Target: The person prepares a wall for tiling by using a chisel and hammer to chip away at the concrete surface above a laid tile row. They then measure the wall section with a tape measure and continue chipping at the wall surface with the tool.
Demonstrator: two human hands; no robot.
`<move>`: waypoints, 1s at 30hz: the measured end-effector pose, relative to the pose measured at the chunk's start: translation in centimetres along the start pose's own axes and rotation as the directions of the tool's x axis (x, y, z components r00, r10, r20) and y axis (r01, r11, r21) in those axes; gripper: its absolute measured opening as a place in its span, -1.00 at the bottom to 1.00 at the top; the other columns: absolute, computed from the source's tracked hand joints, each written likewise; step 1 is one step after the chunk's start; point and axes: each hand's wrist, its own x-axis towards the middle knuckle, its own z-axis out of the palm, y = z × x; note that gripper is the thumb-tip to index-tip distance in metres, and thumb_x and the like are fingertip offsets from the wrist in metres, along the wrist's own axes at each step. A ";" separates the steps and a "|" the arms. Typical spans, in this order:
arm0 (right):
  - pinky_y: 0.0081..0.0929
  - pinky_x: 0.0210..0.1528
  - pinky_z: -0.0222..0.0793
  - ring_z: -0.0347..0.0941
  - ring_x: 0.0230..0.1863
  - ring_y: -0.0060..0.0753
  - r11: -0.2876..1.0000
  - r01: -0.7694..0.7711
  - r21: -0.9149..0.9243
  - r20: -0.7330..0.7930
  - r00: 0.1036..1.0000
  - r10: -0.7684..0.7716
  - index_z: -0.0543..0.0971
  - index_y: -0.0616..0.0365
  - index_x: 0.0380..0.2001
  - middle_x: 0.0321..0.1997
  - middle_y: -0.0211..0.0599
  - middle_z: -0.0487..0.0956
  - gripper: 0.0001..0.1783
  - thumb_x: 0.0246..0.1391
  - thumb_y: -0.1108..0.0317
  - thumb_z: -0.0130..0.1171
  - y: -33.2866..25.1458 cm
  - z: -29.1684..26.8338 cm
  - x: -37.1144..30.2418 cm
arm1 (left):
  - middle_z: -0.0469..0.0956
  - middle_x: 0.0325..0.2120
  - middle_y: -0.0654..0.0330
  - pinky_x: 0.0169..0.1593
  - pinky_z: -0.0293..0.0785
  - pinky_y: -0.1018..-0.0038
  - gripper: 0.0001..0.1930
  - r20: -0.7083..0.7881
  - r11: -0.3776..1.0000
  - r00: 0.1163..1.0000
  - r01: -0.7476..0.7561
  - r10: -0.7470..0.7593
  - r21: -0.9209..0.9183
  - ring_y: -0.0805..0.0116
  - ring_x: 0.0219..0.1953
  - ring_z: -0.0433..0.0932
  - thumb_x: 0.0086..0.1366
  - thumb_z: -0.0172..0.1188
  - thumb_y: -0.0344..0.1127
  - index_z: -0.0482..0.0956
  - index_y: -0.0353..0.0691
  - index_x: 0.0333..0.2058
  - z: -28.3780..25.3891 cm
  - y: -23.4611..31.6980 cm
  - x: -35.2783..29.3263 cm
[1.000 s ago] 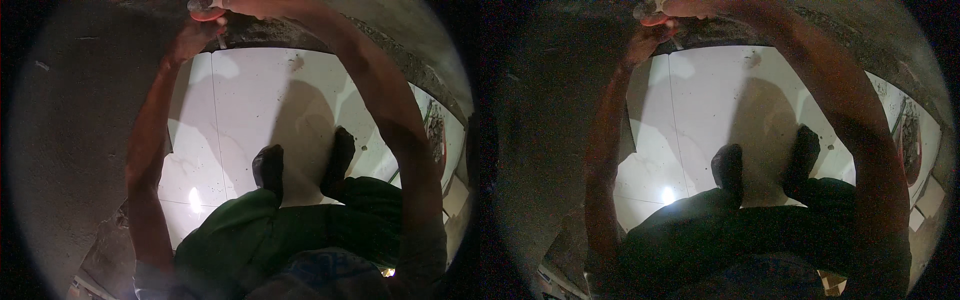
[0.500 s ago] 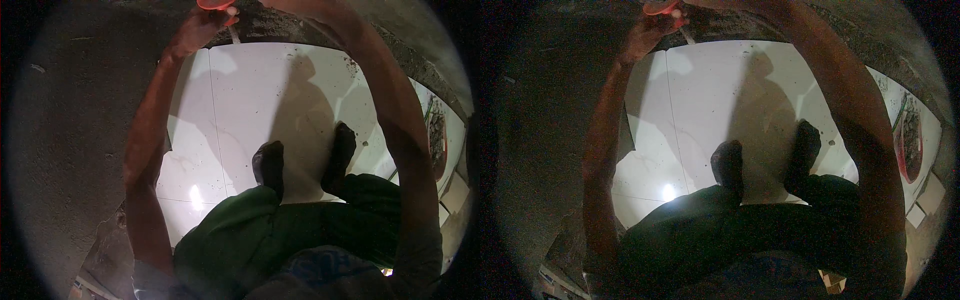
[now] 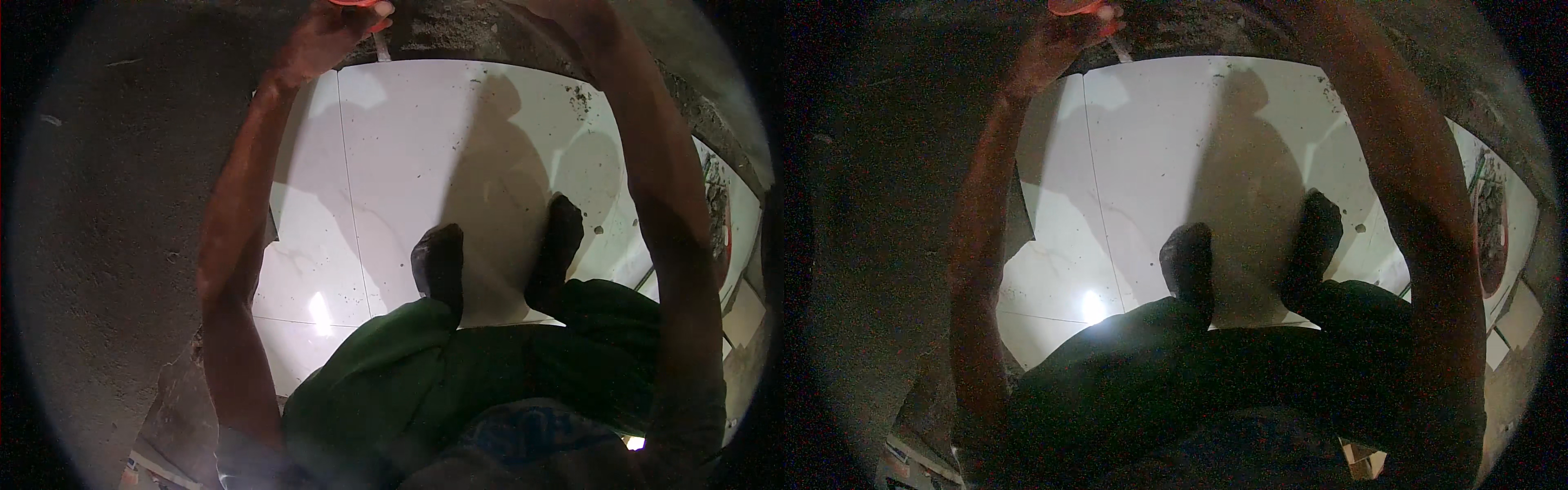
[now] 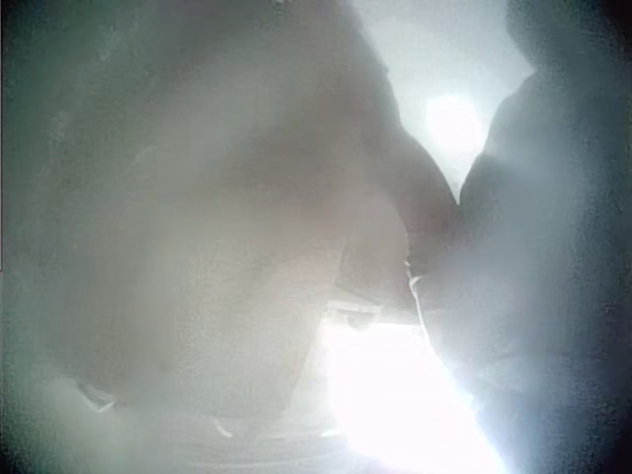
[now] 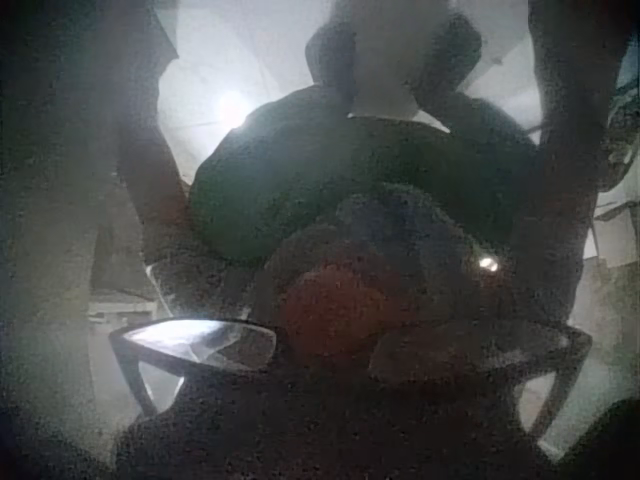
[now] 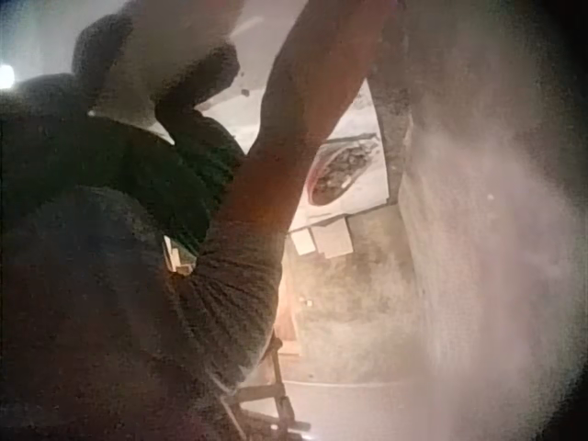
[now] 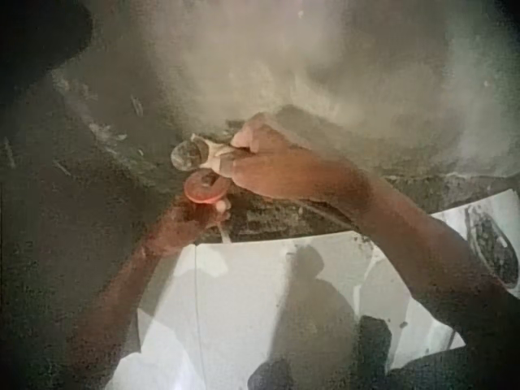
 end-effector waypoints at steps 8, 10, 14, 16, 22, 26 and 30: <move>-0.48 -0.54 0.32 0.39 -0.58 -0.55 0.868 -0.025 -0.496 0.071 0.995 0.069 0.67 0.35 -0.33 -0.55 -0.36 0.54 -0.60 0.32 0.17 0.10 -1.8 -1.3 -0.2 | 0.52 -0.05 0.30 0.01 0.55 0.41 -0.63 0.015 0.985 0.985 -0.170 0.170 -0.041 0.50 -0.09 0.54 0.45 0.25 -0.26 0.45 -0.14 0.17 1.6 -0.5 1.4; -0.48 -0.55 0.35 0.39 -0.57 -0.55 0.765 0.003 -0.644 0.118 0.988 0.096 0.67 0.35 -0.35 -0.55 -0.36 0.54 -0.60 0.32 0.18 0.10 2.8 0.6 2.0 | 0.54 -0.04 0.29 0.05 0.55 0.40 -0.68 -0.031 0.979 0.987 -0.152 0.157 0.135 0.48 -0.07 0.55 0.46 0.24 -0.31 0.48 -0.17 0.13 1.6 -0.7 1.0; -0.47 -0.58 0.34 0.37 -0.59 -0.56 0.993 0.116 0.012 -0.029 0.993 -0.115 0.65 0.35 -0.35 -0.53 -0.37 0.53 -0.64 0.32 0.23 0.07 6.4 3.1 1.7 | 0.55 -0.05 0.29 0.03 0.54 0.44 -0.65 -0.050 0.910 0.998 -0.005 0.029 0.414 0.49 -0.06 0.54 0.47 0.22 -0.30 0.46 -0.17 0.17 0.7 -2.3 0.7; -0.49 -0.57 0.32 0.37 -0.59 -0.56 0.995 -0.033 0.096 0.031 0.999 0.030 0.64 0.35 -0.34 -0.52 -0.38 0.52 -0.64 0.33 0.24 0.06 4.1 2.0 1.7 | 0.55 0.11 0.17 0.33 0.49 0.21 -0.56 -0.088 0.964 0.989 0.134 -0.117 0.229 0.26 0.24 0.50 0.48 0.19 -0.15 0.43 -0.20 0.23 -1.0 -4.4 0.5; -0.52 -0.57 0.27 0.41 -0.57 -0.57 0.938 0.003 0.347 0.098 0.994 -0.039 0.64 0.37 -0.34 -0.50 -0.36 0.57 -0.65 0.30 0.23 0.10 5.0 0.6 1.6 | 0.54 0.03 0.22 0.14 0.50 0.40 -0.60 -0.036 0.988 0.993 -0.114 0.111 -0.106 0.41 0.05 0.53 0.48 0.20 -0.20 0.44 -0.19 0.20 1.2 -3.3 2.4; -0.49 -0.56 0.24 0.39 -0.57 -0.59 0.985 -0.098 -0.144 -0.402 0.915 0.032 0.65 0.35 -0.38 -0.55 -0.39 0.54 -0.62 0.29 0.18 0.14 3.6 2.8 0.8 | 0.46 -0.04 0.31 -0.08 0.44 0.54 -0.57 -0.022 0.984 1.000 -0.026 0.022 -0.174 0.55 -0.17 0.46 0.49 0.21 -0.25 0.40 -0.17 0.25 3.6 0.0 4.1; -0.50 -0.51 0.29 0.40 -0.56 -0.58 0.962 -0.061 -0.267 -0.001 0.998 0.064 0.66 0.34 -0.32 -0.56 -0.38 0.53 -0.59 0.32 0.13 0.14 3.5 -2.5 1.3 | 0.44 -0.11 0.32 -0.10 0.45 0.54 -0.58 -0.039 0.994 0.994 -0.104 0.103 -0.027 0.55 -0.21 0.45 0.47 0.21 -0.31 0.40 -0.16 0.24 2.2 -2.8 3.3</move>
